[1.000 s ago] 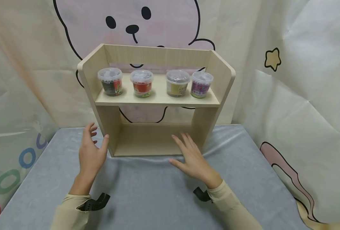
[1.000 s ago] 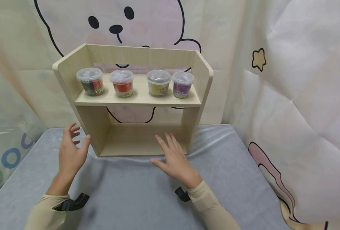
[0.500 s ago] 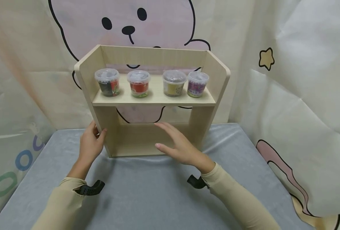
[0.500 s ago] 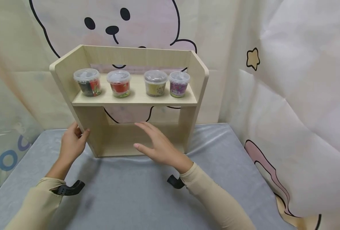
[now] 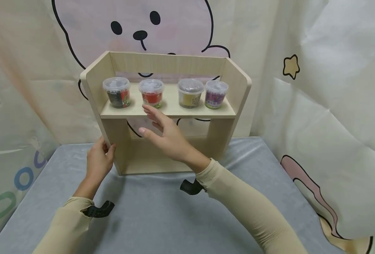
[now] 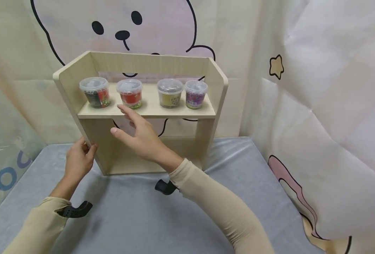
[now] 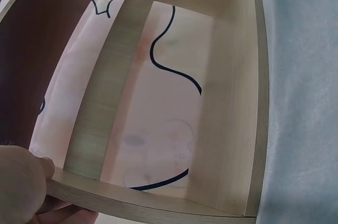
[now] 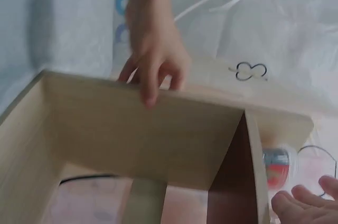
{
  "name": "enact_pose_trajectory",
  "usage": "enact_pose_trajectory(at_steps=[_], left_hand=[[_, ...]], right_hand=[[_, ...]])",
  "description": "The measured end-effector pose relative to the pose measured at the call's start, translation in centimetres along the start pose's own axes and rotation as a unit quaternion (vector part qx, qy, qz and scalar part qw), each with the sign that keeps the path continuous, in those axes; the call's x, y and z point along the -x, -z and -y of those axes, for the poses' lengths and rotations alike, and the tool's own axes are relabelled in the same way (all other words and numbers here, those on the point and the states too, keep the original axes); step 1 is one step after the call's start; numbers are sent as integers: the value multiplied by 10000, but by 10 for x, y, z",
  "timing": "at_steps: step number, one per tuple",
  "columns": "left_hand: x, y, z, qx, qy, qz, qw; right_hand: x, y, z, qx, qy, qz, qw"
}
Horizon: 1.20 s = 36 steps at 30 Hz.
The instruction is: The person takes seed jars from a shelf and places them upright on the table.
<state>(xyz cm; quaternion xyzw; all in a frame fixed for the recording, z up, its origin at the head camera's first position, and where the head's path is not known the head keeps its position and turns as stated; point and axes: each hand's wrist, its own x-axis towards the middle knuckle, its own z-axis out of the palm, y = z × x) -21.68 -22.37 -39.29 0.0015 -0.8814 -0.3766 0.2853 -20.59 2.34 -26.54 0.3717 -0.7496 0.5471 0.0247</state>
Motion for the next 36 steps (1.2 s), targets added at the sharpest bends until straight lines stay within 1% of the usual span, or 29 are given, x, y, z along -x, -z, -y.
enact_pose_trajectory(at_steps=[3,7,10,13,17,20,23,25,30,33,36], left_hand=[[1,-1,2,-22,-12,-60,10000],[1,-1,1,39,16,-98,9999],[2,-2,1,108,45,-48,9999],[4,-1,2,93,85,-17,9999],[4,0,3,19,49,-25,10000],[2,0,2,48,-9,-27,10000],[1,1,1,118,-11,-7,9999],[1,2,1,150,0,6,9999],[0,3,2,172,-5,-5,9999],[0,2,3,184,4,8,9998],[0,2,3,201,13,48,9998]], right_hand=[[-15,-11,7,-135,-148,34,9998],[-34,-22,13,33,-332,-64,9994],[-45,-27,15,141,-440,-165,9988],[-56,-32,15,119,-585,-190,9980],[-71,-40,15,18,-573,-308,9979],[-82,-45,16,44,-569,-510,9971],[-91,-49,17,62,-819,-702,9941],[-97,-51,17,24,-1062,-795,9912],[-112,-57,19,48,-1558,-964,9831],[-119,-59,20,39,-1700,-1103,9792],[-123,-60,19,-96,-1823,-1196,9759]])
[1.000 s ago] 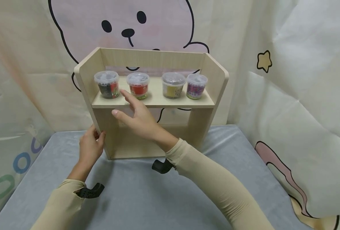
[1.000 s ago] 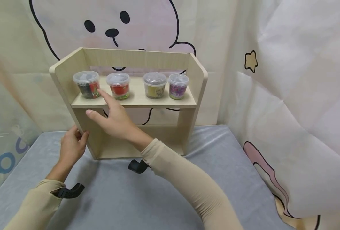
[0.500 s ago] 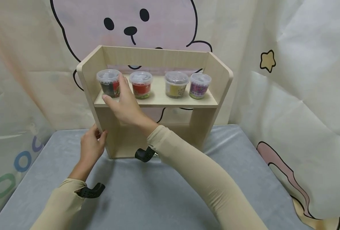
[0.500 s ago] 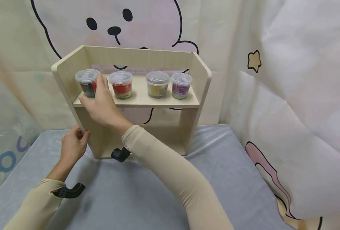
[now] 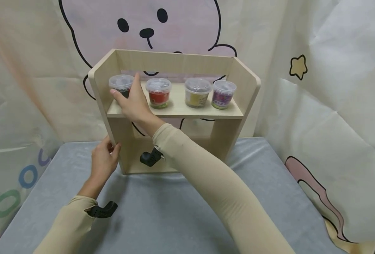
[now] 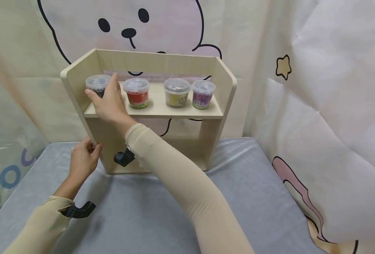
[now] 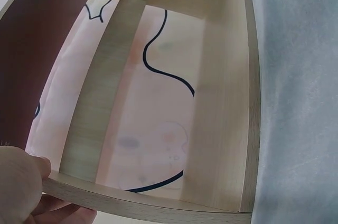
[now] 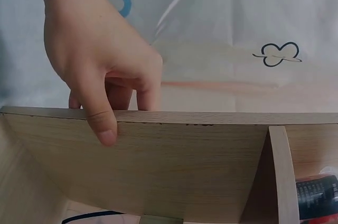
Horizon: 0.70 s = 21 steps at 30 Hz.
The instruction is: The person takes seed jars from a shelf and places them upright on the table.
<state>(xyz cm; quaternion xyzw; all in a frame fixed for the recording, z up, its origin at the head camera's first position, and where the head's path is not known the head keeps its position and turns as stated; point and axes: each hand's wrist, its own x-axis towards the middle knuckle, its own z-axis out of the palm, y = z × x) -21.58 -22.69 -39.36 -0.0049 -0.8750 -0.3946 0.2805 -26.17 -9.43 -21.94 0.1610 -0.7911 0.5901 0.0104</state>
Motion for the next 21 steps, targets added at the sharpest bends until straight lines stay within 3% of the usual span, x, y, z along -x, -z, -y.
enact_pose_trajectory(at_steps=[9,21], left_hand=[[0,-2,2,11,-68,-52,10000],[-1,0,3,32,-81,-89,9999]], right_hand=[[-4,3,2,49,-320,-172,9993],[0,0,6,-134,-129,-471,9987]])
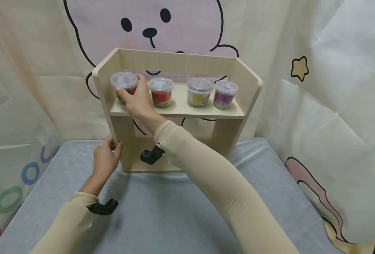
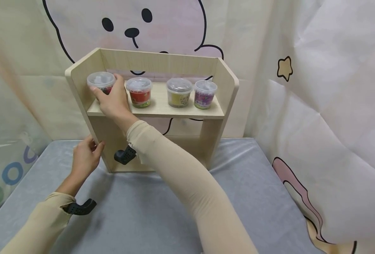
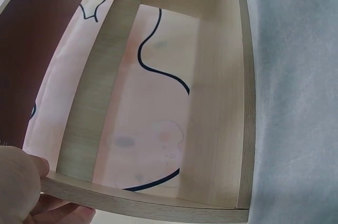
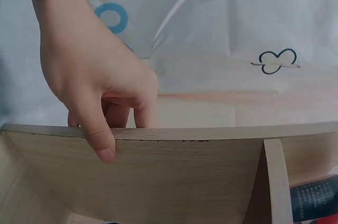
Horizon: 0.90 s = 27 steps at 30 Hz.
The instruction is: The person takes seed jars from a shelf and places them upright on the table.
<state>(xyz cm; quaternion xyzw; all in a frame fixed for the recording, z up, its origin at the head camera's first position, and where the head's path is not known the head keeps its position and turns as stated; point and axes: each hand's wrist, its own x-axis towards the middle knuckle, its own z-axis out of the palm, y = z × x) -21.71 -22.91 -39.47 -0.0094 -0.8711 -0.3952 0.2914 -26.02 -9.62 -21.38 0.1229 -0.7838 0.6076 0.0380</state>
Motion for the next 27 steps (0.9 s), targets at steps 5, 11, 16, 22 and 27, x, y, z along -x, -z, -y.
enact_pose_trajectory(at_steps=[5,11,16,22,27], left_hand=[[0,-2,-2,5,45,22,10000],[-1,-2,-3,-58,110,41,9999],[-1,2,-1,-10,52,154,9999],[-5,5,3,-18,-77,295,9995],[-5,5,2,32,-52,400,9992]], right_hand=[[10,5,4,-12,482,-107,9988],[35,24,13,-489,1266,388,9900],[60,45,8,-901,1550,998,9787],[85,67,-14,-1175,1544,1561,9685],[108,81,-42,-1244,1582,1888,9612]])
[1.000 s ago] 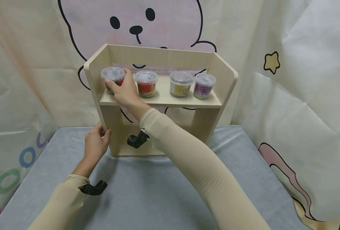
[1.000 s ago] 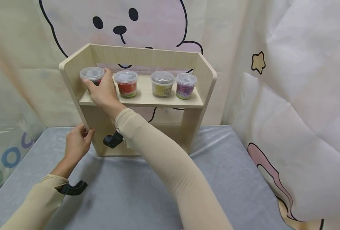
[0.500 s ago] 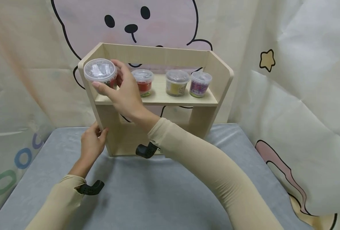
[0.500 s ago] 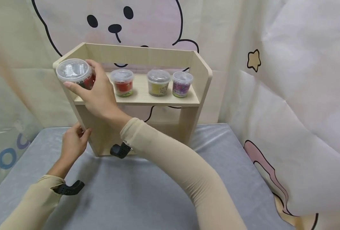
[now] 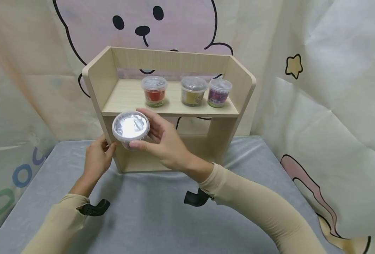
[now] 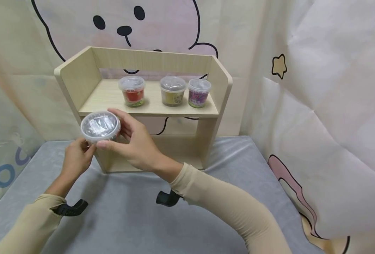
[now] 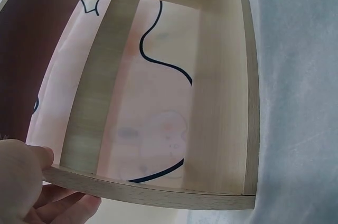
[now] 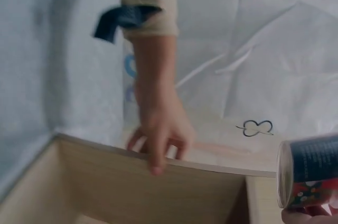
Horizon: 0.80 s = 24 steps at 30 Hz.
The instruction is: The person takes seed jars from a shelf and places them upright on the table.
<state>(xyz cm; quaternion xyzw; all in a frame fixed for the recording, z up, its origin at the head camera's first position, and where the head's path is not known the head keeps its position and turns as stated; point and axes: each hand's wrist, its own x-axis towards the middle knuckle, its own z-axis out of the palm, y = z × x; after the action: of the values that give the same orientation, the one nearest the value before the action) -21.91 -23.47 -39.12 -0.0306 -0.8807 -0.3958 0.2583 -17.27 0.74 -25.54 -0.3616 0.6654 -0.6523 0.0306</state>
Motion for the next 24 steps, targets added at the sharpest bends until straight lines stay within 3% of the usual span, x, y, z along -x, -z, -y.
enact_pose_trajectory(at_steps=[5,11,19,24], left_hand=[[0,1,-2,-22,-41,-90,9999],[1,2,-2,23,-32,-236,9997],[7,-17,10,374,-250,-1090,9930],[11,-20,14,531,-343,-1345,9889]], right_hand=[[33,1,-27,-116,-185,178,9996],[64,-3,-83,-228,-866,245,9957],[92,-11,-148,-186,-1832,145,9828],[98,-19,-172,-77,-2121,271,9768]])
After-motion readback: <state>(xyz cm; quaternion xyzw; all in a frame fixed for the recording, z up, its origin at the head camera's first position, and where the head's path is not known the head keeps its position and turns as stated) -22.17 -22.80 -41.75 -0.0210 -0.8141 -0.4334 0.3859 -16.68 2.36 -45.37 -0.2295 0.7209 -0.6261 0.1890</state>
